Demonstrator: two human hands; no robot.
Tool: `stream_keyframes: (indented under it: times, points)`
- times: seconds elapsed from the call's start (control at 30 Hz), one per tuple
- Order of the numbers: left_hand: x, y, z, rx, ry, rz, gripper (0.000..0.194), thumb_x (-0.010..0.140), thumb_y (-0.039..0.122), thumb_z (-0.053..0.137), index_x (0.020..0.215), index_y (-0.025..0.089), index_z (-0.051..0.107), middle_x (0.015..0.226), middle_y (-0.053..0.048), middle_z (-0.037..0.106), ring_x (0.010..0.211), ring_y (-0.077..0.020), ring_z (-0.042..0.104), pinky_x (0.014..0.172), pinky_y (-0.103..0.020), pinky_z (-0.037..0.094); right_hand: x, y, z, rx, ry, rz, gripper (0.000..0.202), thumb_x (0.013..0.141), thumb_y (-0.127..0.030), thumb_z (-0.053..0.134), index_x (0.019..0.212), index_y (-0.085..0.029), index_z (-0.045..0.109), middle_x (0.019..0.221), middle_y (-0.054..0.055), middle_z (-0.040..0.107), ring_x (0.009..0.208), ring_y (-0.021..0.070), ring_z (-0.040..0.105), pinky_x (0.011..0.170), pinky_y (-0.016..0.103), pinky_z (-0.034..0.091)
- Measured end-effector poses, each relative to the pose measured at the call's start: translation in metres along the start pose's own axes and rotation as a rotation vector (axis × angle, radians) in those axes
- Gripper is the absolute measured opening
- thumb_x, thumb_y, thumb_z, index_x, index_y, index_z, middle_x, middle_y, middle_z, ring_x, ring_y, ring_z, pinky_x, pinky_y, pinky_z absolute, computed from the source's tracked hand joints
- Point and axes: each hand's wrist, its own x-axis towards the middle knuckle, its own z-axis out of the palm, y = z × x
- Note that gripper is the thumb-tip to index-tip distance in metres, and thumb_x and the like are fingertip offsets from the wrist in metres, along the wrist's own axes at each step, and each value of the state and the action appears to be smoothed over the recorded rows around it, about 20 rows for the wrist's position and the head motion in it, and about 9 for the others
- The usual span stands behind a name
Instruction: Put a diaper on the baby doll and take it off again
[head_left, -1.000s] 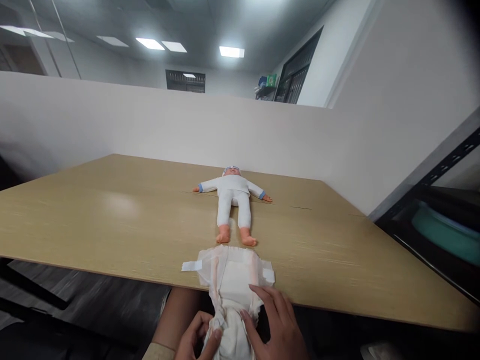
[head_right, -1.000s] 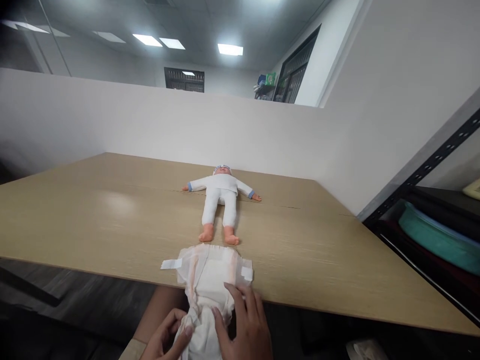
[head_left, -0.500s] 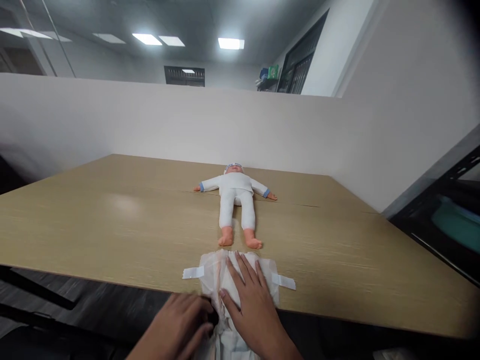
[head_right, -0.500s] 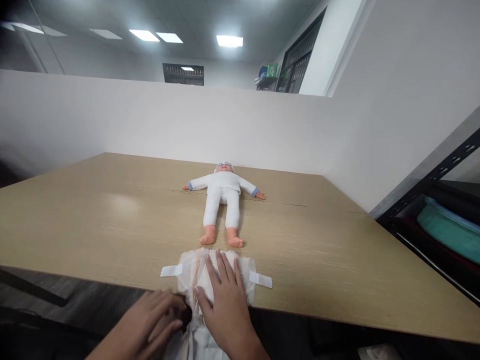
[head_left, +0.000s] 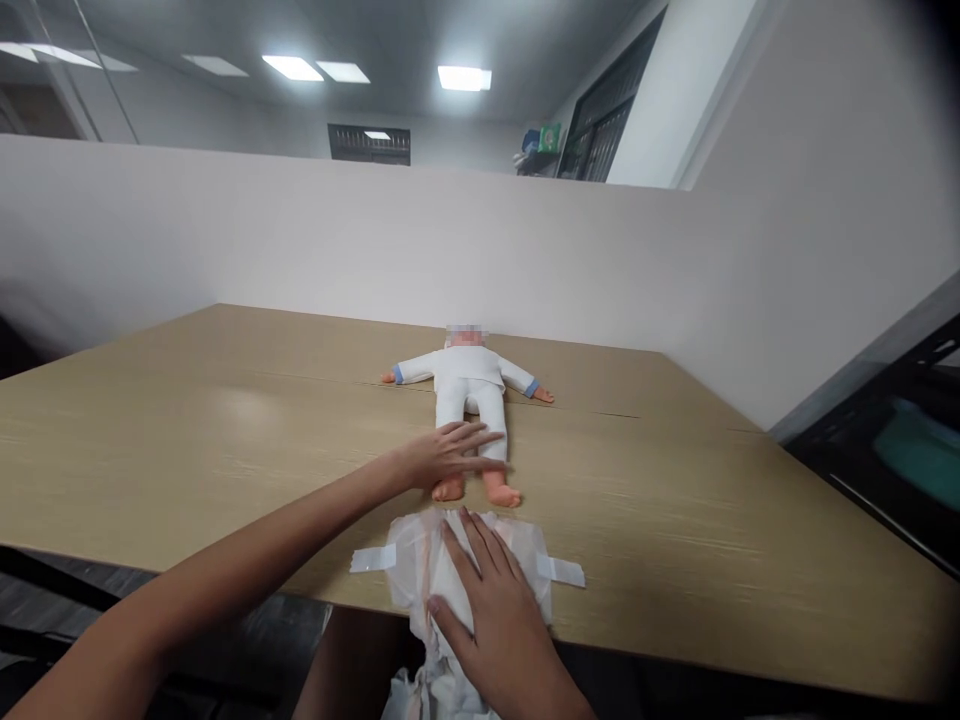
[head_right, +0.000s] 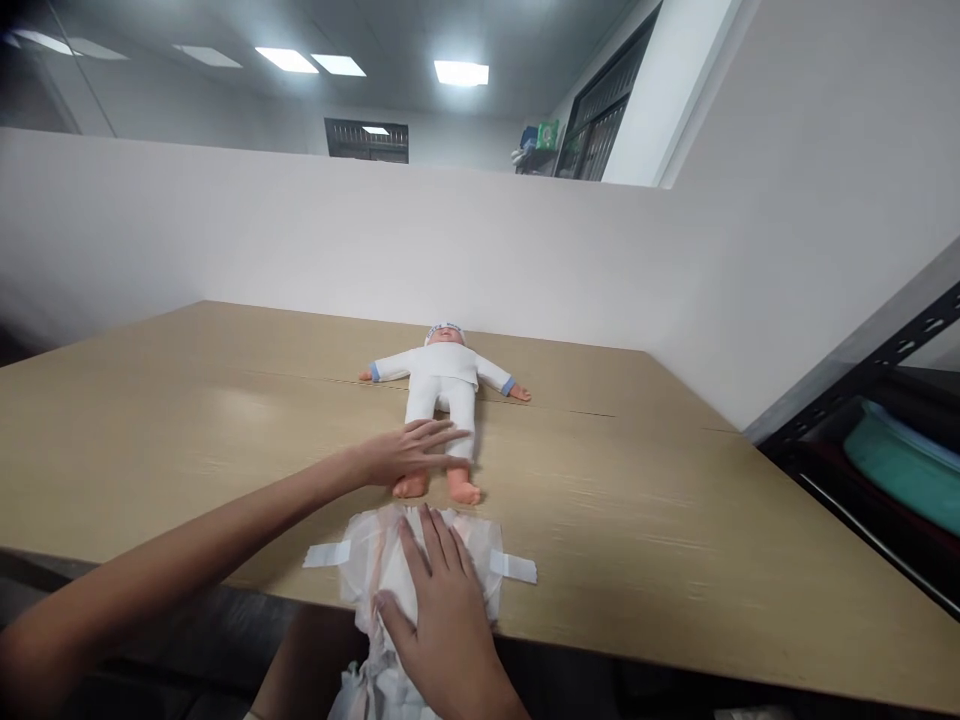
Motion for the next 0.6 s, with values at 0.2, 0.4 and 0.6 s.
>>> stream_keyframes:
  times: [0.2, 0.4, 0.6]
  points:
    - [0.026, -0.005, -0.001, -0.111, 0.059, 0.12, 0.034, 0.094, 0.021, 0.066, 0.128, 0.022, 0.07, 0.155, -0.01, 0.065, 0.142, -0.0344, 0.054, 0.119, -0.048, 0.037, 0.007, 0.004, -0.002, 0.039, -0.075, 0.037, 0.077, 0.103, -0.046, 0.065, 0.173, -0.034, 0.036, 0.182, 0.002, 0.025, 0.168, 0.035, 0.029, 0.135, 0.061, 0.032]
    - [0.037, -0.019, -0.034, -0.431, 0.236, 0.071, 0.039, 0.096, 0.022, 0.059, 0.134, 0.022, 0.069, 0.143, -0.009, 0.073, 0.13, -0.0298, 0.061, 0.115, -0.044, 0.042, 0.039, 0.02, -0.016, 0.071, -0.162, 0.047, 0.073, 0.107, -0.063, 0.056, 0.173, -0.039, 0.034, 0.183, -0.001, 0.023, 0.17, 0.0309, 0.023, 0.138, 0.059, 0.025]
    - [0.05, -0.053, -0.097, -0.734, 0.347, -0.165, 0.049, 0.093, 0.052, 0.076, 0.132, 0.023, 0.072, 0.127, -0.006, 0.078, 0.117, -0.026, 0.069, 0.104, -0.04, 0.051, 0.109, 0.049, -0.014, 0.014, -0.121, -0.026, 0.072, 0.109, -0.062, 0.053, 0.172, -0.029, 0.038, 0.181, 0.007, 0.031, 0.17, 0.0273, 0.024, 0.139, 0.055, 0.022]
